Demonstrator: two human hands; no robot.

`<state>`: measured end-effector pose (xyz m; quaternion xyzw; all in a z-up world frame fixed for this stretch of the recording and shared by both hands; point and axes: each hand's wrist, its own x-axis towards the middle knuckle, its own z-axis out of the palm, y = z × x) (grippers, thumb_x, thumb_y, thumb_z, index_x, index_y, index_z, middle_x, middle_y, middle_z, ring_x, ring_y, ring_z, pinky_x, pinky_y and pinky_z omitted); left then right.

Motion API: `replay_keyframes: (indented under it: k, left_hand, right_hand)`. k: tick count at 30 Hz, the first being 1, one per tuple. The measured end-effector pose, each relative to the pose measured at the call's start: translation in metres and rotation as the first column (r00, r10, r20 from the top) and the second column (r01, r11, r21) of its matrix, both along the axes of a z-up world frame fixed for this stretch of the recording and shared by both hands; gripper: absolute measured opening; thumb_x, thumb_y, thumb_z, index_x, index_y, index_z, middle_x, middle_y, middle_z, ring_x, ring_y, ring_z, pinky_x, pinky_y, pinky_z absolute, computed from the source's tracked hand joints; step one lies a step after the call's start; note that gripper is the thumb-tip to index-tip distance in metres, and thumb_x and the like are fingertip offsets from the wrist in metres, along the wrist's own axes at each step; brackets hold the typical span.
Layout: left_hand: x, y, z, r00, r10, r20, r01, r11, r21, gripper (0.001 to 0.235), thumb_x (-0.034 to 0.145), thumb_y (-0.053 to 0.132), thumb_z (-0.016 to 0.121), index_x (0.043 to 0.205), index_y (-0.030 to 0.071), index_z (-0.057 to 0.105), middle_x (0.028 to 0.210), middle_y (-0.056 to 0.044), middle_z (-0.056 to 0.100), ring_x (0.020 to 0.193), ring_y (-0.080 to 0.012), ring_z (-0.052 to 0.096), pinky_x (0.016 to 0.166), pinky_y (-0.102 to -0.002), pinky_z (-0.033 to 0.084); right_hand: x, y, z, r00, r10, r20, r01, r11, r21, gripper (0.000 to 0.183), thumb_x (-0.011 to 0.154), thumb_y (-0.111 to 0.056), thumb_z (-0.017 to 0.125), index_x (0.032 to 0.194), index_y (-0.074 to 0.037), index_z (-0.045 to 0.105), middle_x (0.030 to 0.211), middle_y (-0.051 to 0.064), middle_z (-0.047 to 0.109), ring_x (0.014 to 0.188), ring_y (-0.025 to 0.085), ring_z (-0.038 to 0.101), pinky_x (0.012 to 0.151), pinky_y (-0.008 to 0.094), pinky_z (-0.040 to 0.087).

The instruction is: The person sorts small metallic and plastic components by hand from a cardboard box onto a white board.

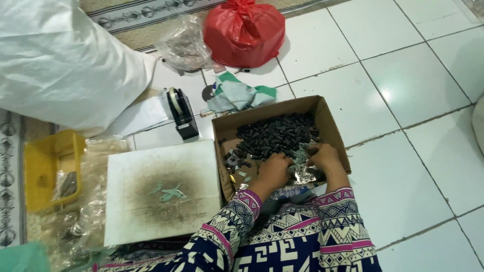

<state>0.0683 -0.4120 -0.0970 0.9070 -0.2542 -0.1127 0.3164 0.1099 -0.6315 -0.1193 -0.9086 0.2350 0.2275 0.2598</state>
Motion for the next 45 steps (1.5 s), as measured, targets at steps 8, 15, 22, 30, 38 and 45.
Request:
replay_keyframes:
  k: [8,15,22,30,38,45]
  left_hand:
    - [0.005,-0.017,-0.018,0.999,-0.034,0.014,0.032,0.991,0.128,0.028,0.085,0.010,0.069,0.113,0.006,0.072,0.109,-0.015,0.061,0.106,-0.0316,0.060,0.080,-0.041,0.062]
    - [0.001,-0.021,-0.031,0.998,0.018,0.062,-0.024,0.995,0.093,0.016,0.085,0.012,0.068,0.100,0.008,0.073,0.107,-0.012,0.059,0.106,-0.0325,0.060,0.080,-0.042,0.061]
    - [-0.004,-0.018,-0.052,0.983,0.158,-0.094,-0.166,0.983,-0.082,0.019,0.079,0.020,0.079,0.090,0.007,0.070,0.103,-0.012,0.060,0.104,-0.0370,0.063,0.084,-0.048,0.059]
    - [-0.006,-0.012,-0.051,0.956,0.206,-0.210,-0.257,0.932,-0.255,0.012,0.081,0.013,0.080,0.089,0.008,0.072,0.098,-0.013,0.060,0.102,-0.0387,0.066,0.085,-0.044,0.057]
    - [-0.002,-0.009,-0.032,0.863,0.312,-0.397,-0.444,0.843,-0.304,0.015,0.090,0.019,0.077,0.103,0.011,0.074,0.099,-0.012,0.070,0.105,-0.0323,0.070,0.087,-0.040,0.058]
    - [0.002,-0.003,-0.036,0.741,0.344,-0.577,-0.603,0.719,-0.345,0.023,0.096,0.022,0.072,0.115,0.009,0.072,0.104,-0.016,0.076,0.101,-0.0292,0.073,0.083,-0.039,0.060]
  right_hand:
    - [0.001,0.025,0.016,0.992,0.046,-0.115,-0.047,0.999,-0.005,0.054,0.073,-0.010,0.085,0.125,-0.019,0.075,0.124,0.014,0.073,0.124,0.035,0.064,0.097,0.049,0.057]
    - [-0.007,0.045,0.054,0.969,0.112,-0.219,-0.117,0.993,-0.009,0.039,0.083,-0.016,0.071,0.121,-0.011,0.077,0.124,0.022,0.073,0.122,0.040,0.065,0.097,0.052,0.057]
    - [-0.003,0.035,0.019,0.966,0.191,-0.177,-0.185,0.982,0.048,0.038,0.086,-0.014,0.064,0.121,-0.003,0.076,0.124,0.026,0.071,0.124,0.044,0.063,0.101,0.053,0.054]
    - [-0.003,0.028,0.003,0.978,0.139,-0.158,-0.127,0.988,0.082,0.039,0.070,-0.012,0.082,0.109,-0.004,0.080,0.115,0.023,0.076,0.120,0.039,0.067,0.102,0.049,0.052]
    - [-0.010,0.026,0.039,0.998,0.057,-0.031,-0.055,0.996,0.066,0.019,0.083,-0.013,0.070,0.095,-0.009,0.084,0.114,0.023,0.076,0.118,0.044,0.066,0.097,0.049,0.055]
    - [-0.009,0.017,0.024,0.952,-0.245,0.186,0.153,0.901,0.407,0.026,0.080,-0.011,0.081,0.104,-0.002,0.080,0.102,0.025,0.075,0.089,0.032,0.074,0.075,0.041,0.059]
